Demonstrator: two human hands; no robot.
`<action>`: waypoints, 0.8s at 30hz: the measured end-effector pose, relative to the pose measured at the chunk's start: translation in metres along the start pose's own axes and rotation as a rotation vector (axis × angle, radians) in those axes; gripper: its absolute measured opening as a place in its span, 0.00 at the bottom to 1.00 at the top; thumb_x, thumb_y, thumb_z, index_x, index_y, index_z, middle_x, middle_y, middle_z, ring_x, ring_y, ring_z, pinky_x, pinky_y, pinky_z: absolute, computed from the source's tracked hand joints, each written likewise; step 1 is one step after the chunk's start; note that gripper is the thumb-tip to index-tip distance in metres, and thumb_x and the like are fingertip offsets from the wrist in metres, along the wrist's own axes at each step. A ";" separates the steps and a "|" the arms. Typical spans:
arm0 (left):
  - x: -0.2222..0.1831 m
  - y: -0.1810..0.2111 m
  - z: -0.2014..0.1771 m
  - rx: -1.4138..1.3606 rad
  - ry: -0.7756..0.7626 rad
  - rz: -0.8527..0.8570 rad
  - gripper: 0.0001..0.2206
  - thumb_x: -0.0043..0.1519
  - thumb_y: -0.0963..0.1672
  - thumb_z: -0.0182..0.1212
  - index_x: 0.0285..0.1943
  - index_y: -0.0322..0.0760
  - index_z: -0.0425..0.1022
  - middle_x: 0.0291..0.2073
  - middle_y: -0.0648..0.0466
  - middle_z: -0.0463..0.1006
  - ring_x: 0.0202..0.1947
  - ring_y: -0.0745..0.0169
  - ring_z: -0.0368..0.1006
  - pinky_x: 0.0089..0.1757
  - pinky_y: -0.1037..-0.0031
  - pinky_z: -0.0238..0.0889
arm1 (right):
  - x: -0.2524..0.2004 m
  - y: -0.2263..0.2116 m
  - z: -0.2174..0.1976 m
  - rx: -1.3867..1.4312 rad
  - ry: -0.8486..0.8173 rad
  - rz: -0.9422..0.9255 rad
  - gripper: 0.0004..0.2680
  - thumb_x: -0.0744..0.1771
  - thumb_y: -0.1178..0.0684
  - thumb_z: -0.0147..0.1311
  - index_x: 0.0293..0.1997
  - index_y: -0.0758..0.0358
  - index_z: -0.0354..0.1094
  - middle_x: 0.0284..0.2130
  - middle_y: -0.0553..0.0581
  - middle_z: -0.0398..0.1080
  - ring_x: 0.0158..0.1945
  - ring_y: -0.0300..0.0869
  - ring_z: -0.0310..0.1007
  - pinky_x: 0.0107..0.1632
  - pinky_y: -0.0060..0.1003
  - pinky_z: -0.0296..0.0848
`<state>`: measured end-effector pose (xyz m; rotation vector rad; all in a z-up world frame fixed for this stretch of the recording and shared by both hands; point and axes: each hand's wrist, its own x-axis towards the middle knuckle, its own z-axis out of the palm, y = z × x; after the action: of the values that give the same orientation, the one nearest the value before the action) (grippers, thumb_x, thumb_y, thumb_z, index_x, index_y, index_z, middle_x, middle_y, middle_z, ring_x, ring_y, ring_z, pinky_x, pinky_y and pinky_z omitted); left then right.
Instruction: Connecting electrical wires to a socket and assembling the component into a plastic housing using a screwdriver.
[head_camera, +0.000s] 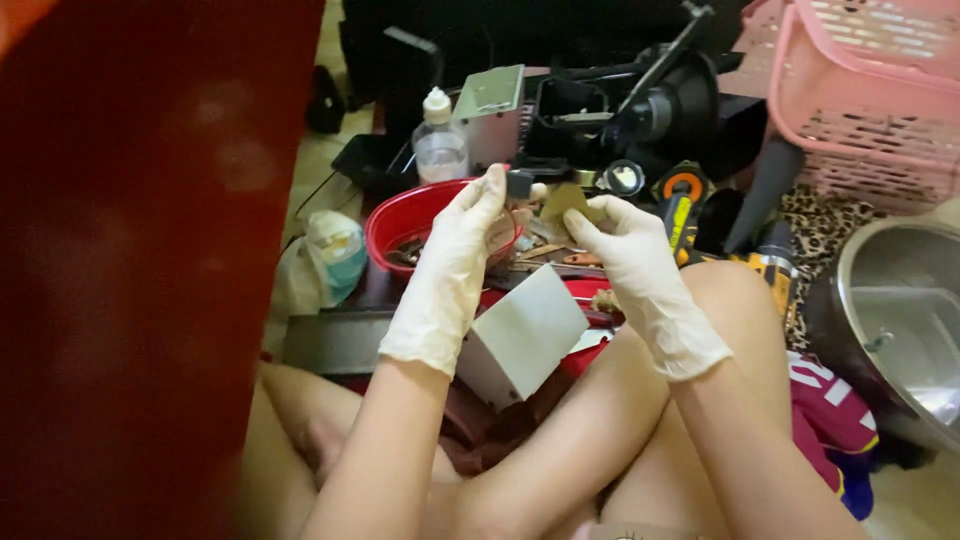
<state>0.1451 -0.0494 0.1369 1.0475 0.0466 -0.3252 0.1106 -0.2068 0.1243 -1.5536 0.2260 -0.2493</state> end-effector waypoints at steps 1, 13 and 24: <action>0.005 0.001 0.007 0.007 -0.012 -0.001 0.23 0.48 0.54 0.58 0.49 0.43 0.68 0.42 0.52 0.75 0.40 0.60 0.72 0.47 0.73 0.60 | -0.002 -0.002 -0.005 0.005 0.012 -0.005 0.08 0.60 0.55 0.58 0.36 0.66 0.66 0.28 0.57 0.70 0.31 0.38 0.71 0.32 0.34 0.75; 0.016 -0.019 0.053 0.031 0.038 -0.338 0.36 0.36 0.59 0.61 0.48 0.34 0.70 0.58 0.36 0.56 0.55 0.46 0.56 0.55 0.66 0.45 | -0.035 -0.032 -0.013 0.001 -0.120 0.007 0.05 0.59 0.57 0.58 0.23 0.65 0.66 0.42 0.53 0.67 0.36 0.34 0.66 0.37 0.31 0.73; -0.028 0.012 0.032 0.215 -0.300 -0.238 0.40 0.41 0.58 0.56 0.62 0.38 0.57 0.57 0.43 0.60 0.56 0.46 0.58 0.53 0.61 0.51 | -0.029 -0.029 -0.030 -0.161 -0.327 0.133 0.03 0.59 0.59 0.58 0.25 0.65 0.69 0.22 0.53 0.71 0.25 0.32 0.64 0.29 0.26 0.64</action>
<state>0.1185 -0.0645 0.1688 1.1983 -0.1368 -0.7125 0.0733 -0.2268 0.1529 -1.7048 0.0922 0.1310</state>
